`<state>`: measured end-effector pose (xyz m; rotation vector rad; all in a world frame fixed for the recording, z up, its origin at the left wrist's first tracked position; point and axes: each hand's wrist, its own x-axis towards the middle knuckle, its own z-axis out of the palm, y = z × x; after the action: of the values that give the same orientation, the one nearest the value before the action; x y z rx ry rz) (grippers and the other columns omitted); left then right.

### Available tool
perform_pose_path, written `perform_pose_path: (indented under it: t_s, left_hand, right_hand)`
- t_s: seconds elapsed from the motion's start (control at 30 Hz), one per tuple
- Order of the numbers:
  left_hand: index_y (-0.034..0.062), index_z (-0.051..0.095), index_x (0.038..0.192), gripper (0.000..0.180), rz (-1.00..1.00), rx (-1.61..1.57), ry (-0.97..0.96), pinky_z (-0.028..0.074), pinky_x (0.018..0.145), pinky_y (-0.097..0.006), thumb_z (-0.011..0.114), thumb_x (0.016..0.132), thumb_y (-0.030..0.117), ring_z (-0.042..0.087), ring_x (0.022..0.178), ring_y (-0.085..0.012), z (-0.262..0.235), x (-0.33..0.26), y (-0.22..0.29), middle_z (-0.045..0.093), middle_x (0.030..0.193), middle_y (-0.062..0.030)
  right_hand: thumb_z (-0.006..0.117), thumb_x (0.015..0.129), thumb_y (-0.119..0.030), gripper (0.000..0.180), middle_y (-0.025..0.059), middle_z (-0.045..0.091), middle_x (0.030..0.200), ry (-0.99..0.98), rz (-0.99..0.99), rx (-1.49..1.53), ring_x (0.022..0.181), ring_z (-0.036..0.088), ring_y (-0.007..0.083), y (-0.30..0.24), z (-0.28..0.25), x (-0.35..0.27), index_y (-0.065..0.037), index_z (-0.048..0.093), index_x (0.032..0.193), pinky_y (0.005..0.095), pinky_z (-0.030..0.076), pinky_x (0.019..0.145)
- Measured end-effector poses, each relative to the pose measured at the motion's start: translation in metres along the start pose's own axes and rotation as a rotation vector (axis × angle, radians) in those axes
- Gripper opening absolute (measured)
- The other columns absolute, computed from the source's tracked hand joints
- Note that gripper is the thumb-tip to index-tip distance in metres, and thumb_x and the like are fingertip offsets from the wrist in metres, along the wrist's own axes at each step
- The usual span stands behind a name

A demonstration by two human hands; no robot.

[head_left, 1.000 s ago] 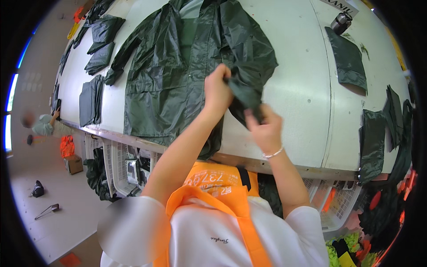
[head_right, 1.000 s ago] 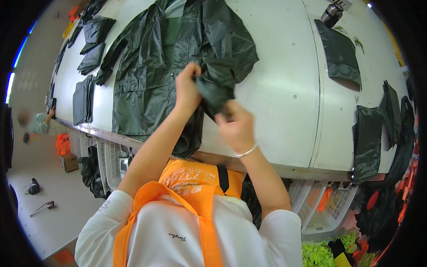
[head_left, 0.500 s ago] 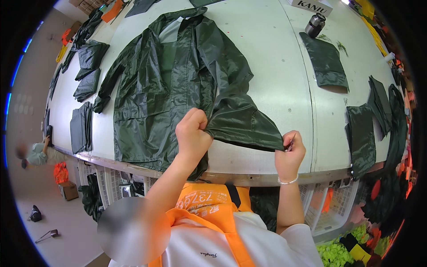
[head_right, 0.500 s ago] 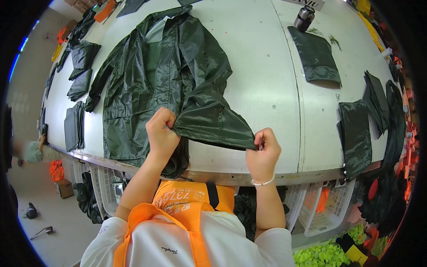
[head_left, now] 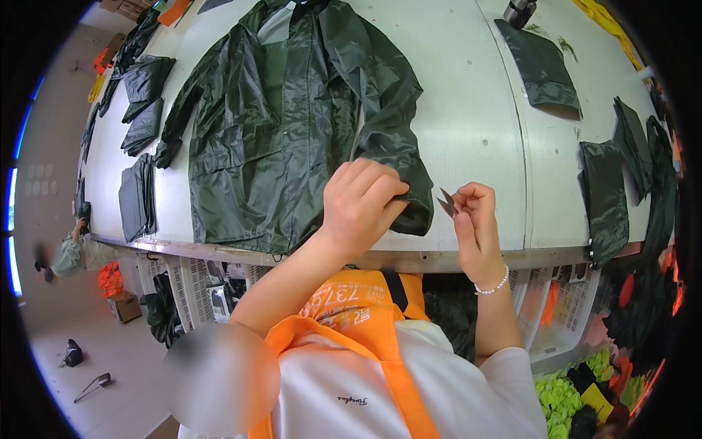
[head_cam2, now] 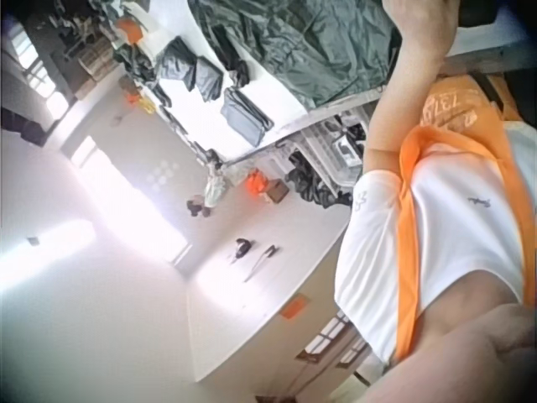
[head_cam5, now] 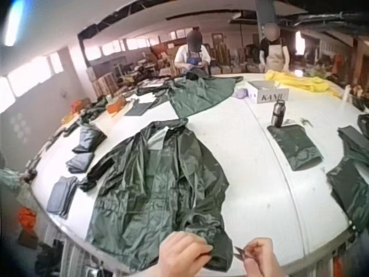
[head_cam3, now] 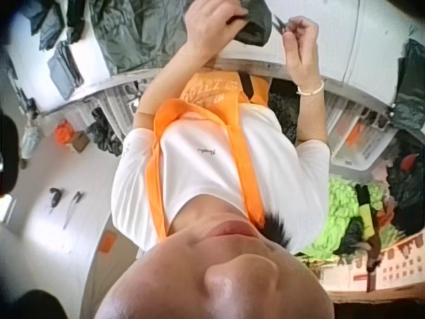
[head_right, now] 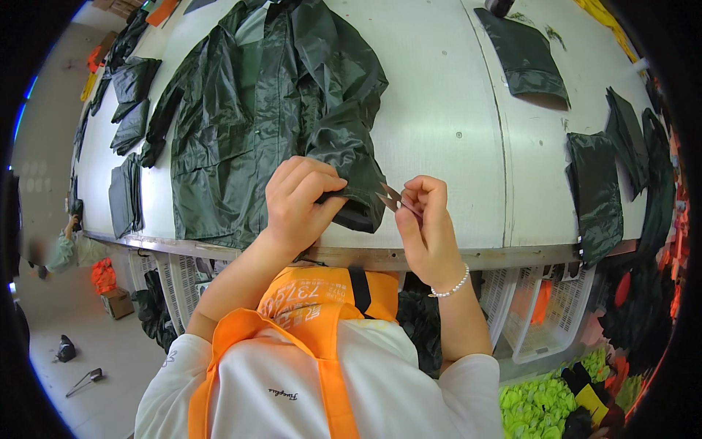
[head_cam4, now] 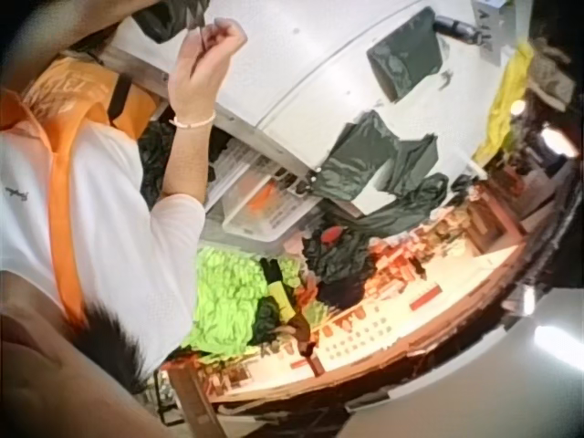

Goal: The person folds a dark green jacket on a white table, aligns edges, folds sleeves inward, and stacks the folded jacket with others. The person then picks up another jacket, unfolds it, and begins folding it again.

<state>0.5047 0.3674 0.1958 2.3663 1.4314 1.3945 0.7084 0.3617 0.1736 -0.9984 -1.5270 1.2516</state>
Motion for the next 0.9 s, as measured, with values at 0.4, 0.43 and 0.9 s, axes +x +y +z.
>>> perform_pose_path:
  t_s: [0.4,0.43,0.9]
  left_hand:
    - [0.0077,0.056,0.068,0.026,-0.01,-0.01,0.036,0.038,0.059,-0.031,0.074,0.052,0.0,0.055,0.063,-0.0208,0.001,-0.002,0.005,0.061,0.072,-0.0027]
    - [0.0081,0.055,0.068,0.026,-0.014,-0.006,0.048,0.037,0.059,-0.031,0.074,0.052,0.0,0.054,0.062,-0.0205,0.001,-0.003,0.005,0.061,0.071,-0.0022]
    - [0.0065,0.06,0.104,0.049,0.015,-0.322,-0.489,0.041,0.092,-0.041,0.077,0.06,0.02,0.053,0.109,-0.0276,0.014,-0.045,0.014,0.058,0.113,-0.0109]
  right_hand:
    - [0.058,0.091,-0.009,0.015,0.0028,0.056,0.078,-0.022,0.088,-0.04,0.068,0.05,0.0071,-0.013,0.016,0.001,0.001,0.049,0.097,0.0206,0.043,0.062]
    - [0.058,0.09,-0.009,0.015,0.0028,0.056,0.078,-0.026,0.088,-0.042,0.068,0.051,0.0071,-0.012,0.017,0.002,0.001,0.049,0.097,0.0206,0.043,0.063]
    - [0.061,0.089,-0.023,0.033,-0.004,0.042,0.082,0.385,-0.045,0.034,0.071,0.038,0.0031,-0.016,0.034,-0.002,-0.002,0.052,0.114,0.0166,0.032,0.06]
